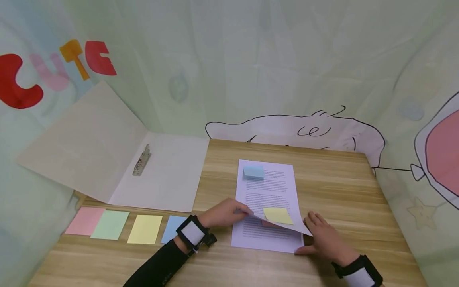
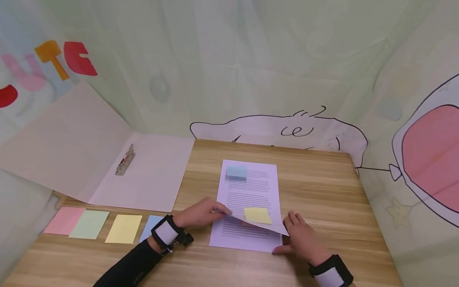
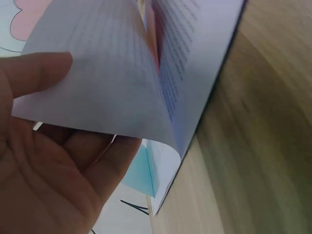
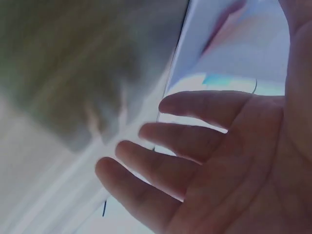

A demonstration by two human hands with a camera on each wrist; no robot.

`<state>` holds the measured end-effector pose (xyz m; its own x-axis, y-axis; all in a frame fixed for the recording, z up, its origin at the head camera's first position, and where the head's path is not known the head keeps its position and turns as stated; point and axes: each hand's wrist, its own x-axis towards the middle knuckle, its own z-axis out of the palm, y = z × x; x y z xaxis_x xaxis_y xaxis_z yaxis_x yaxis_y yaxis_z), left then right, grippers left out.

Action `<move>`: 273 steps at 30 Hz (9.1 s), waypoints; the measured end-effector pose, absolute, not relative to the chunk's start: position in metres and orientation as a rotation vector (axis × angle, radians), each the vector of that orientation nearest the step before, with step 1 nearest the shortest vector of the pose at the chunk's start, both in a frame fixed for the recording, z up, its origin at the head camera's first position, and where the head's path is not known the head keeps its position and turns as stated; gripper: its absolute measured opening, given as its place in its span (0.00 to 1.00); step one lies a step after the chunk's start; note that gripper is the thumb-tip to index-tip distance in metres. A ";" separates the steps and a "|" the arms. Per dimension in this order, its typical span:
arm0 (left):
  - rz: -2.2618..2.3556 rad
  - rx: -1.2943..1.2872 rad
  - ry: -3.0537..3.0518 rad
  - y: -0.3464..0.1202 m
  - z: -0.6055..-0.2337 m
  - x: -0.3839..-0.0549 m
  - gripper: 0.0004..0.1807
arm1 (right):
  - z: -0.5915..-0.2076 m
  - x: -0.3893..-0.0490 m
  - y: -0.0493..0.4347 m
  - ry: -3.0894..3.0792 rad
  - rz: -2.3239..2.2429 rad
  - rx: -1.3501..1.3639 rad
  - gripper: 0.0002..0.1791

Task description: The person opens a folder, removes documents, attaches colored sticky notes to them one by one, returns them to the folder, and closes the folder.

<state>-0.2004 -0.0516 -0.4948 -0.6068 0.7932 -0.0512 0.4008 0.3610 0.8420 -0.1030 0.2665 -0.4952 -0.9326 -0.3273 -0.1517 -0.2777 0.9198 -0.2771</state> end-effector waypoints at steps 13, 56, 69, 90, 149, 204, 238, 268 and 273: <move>0.860 1.210 2.341 -0.046 -0.502 -0.187 0.09 | -0.483 -0.103 0.264 2.771 -0.418 -0.492 0.64; 1.292 0.557 2.249 -0.053 -0.497 -0.170 0.28 | -0.503 -0.105 0.236 2.805 -0.290 -0.513 0.51; 1.575 0.227 2.062 -0.050 -0.501 -0.174 0.28 | -0.502 -0.104 0.235 2.847 -0.308 -0.566 0.53; 1.690 0.260 2.209 -0.043 -0.521 -0.196 0.17 | -0.504 -0.105 0.238 2.866 -0.333 -0.573 0.52; 2.030 0.017 1.379 -0.033 -0.508 -0.179 0.27 | -0.491 -0.121 0.251 2.599 -0.999 0.167 0.19; 1.753 0.061 2.158 -0.163 -0.473 -0.212 0.28 | -0.491 -0.134 0.249 2.489 -1.547 0.324 0.15; 0.917 -0.689 2.939 -0.346 -0.481 -0.171 0.34 | -0.490 -0.133 0.249 2.525 -1.524 0.310 0.14; 1.603 -0.706 2.613 -0.375 -0.505 -0.195 0.36 | -0.494 -0.129 0.248 2.492 -1.588 0.353 0.15; 1.605 -0.650 2.599 -0.368 -0.506 -0.194 0.36 | -0.493 -0.129 0.248 2.439 -1.649 0.356 0.16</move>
<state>-0.1944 -0.3681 -0.5059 -0.9132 -0.3366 -0.2297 -0.3562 0.3853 0.8513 -0.1290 0.2481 -0.4931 -0.9560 0.0989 -0.2760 0.2930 0.3578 -0.8866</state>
